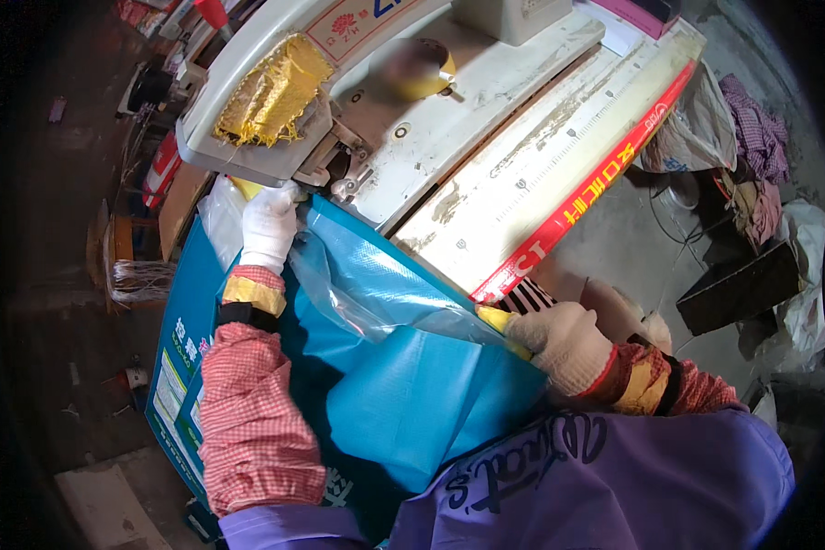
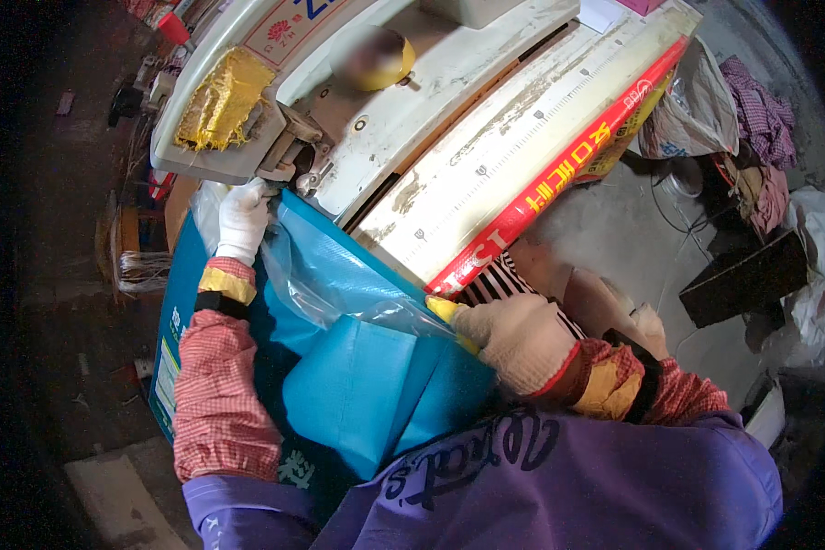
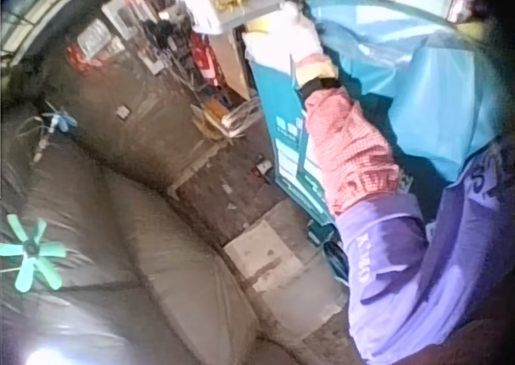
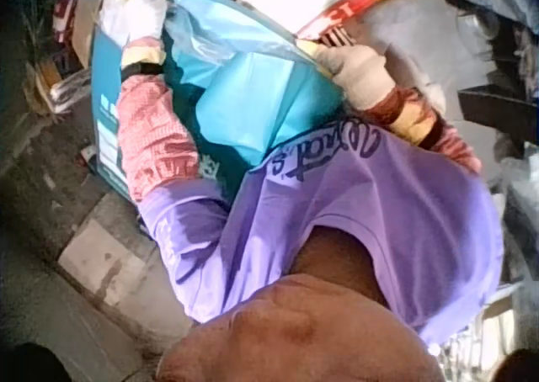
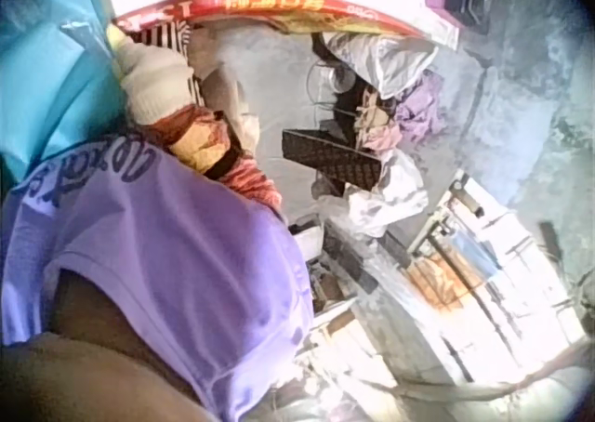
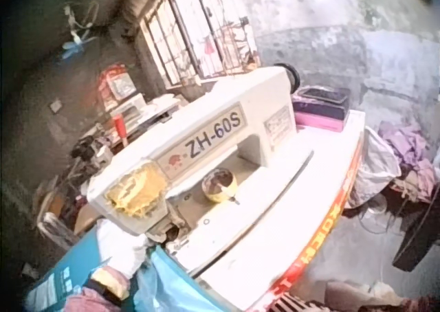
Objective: The recorder inserts plastic liners into woven bags and sews the tops closed using an industrial sewing machine.
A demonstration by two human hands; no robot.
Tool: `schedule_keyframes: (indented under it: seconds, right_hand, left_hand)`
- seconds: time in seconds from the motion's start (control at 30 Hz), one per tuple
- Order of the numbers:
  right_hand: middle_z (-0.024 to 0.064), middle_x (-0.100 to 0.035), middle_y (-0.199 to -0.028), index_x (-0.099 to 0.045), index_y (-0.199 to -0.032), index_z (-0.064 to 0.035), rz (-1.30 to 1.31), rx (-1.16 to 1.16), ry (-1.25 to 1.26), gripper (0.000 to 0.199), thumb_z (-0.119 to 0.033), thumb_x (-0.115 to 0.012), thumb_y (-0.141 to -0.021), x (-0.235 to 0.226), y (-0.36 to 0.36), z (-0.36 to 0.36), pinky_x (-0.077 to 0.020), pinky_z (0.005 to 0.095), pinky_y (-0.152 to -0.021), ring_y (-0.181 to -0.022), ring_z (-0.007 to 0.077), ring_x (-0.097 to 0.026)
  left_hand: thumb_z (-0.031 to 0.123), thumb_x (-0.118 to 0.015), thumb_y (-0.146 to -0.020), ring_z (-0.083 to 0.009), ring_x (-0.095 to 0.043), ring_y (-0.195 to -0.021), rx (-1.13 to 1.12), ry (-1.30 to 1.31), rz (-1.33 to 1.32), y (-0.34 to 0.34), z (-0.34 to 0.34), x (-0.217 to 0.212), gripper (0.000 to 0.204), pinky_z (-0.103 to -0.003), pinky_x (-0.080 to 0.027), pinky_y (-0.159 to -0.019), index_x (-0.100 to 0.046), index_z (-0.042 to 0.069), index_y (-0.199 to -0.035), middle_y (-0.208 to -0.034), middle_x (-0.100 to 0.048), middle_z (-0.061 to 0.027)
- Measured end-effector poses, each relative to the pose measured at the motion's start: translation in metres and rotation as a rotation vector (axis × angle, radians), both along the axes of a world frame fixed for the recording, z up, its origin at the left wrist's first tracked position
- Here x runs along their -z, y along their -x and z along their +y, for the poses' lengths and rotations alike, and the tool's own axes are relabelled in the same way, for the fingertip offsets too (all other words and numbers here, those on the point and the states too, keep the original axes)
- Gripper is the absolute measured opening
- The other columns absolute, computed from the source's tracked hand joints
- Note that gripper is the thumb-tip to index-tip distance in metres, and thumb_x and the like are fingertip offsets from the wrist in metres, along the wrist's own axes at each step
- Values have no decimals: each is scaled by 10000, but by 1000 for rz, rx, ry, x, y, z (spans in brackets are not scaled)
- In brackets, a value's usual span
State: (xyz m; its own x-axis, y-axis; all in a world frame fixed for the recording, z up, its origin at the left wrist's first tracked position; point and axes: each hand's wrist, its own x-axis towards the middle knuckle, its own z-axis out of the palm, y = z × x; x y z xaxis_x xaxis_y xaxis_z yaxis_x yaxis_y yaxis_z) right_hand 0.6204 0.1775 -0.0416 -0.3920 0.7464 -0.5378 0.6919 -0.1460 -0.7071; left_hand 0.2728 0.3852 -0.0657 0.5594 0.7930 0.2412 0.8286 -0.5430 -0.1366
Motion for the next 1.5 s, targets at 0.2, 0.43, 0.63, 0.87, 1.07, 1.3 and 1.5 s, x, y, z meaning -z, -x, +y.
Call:
schedule_keyframes:
  seconds: [0.2,0.43,0.63,0.87,1.07,1.3,1.5]
  right_hand:
    - [128,-644,-904,-624,-1033,-134,-320,-183,73,420,-444,-371,-908,4,3,-3,-512,350,-735,-853,274,-639]
    - [119,-644,-856,-602,-1057,-108,-264,-280,-43,513,-487,-280,-934,-12,18,12,-521,318,-689,-772,239,-646]
    - [127,-644,-826,-657,-857,-76,-65,104,-248,421,-447,-458,-872,45,131,96,-498,360,-653,-716,285,-634]
    - [159,-662,-857,-700,-804,-88,-126,-486,-714,166,-99,-612,-663,-23,126,141,-520,403,-660,-787,322,-644]
    - [181,-628,-663,-659,-807,-54,66,-85,-731,223,-90,-711,-592,10,50,155,-506,381,-588,-644,288,-644]
    - [87,-661,-773,-671,-777,-138,435,-174,-310,116,-160,-568,-728,-2,77,160,-490,307,-648,-717,227,-637]
    - [27,-619,-632,-651,-723,-58,596,-180,-426,100,-121,-574,-722,91,139,220,-474,338,-545,-576,151,-598]
  left_hand:
    - [230,-531,-847,-340,-592,-776,-324,273,128,-20,-43,-34,156,-425,-473,-682,-624,181,-963,-835,-598,-141]
    - [205,-524,-810,-341,-602,-780,-235,157,356,-2,2,-27,215,-429,-480,-686,-651,135,-968,-812,-621,-171]
    - [189,-491,-820,-346,-591,-923,-213,-157,40,62,90,-50,261,-423,-476,-786,-581,44,-1017,-971,-625,-179]
    - [171,-625,-736,-347,-592,-852,-463,78,329,-20,-5,-147,172,-411,-481,-740,-630,72,-876,-851,-618,-183]
    - [241,-608,-728,-313,-568,-702,262,289,473,-160,-103,-172,183,-392,-441,-688,-608,63,-690,-650,-568,-129]
    - [304,-601,-828,-286,-597,-649,363,1278,730,-204,-126,-165,483,-358,-497,-645,-476,46,-1217,-701,-610,-137]
    - [509,-573,-817,-218,-608,-584,-252,1314,362,-179,-114,-214,493,-330,-488,-580,-650,25,-770,-613,-607,-78]
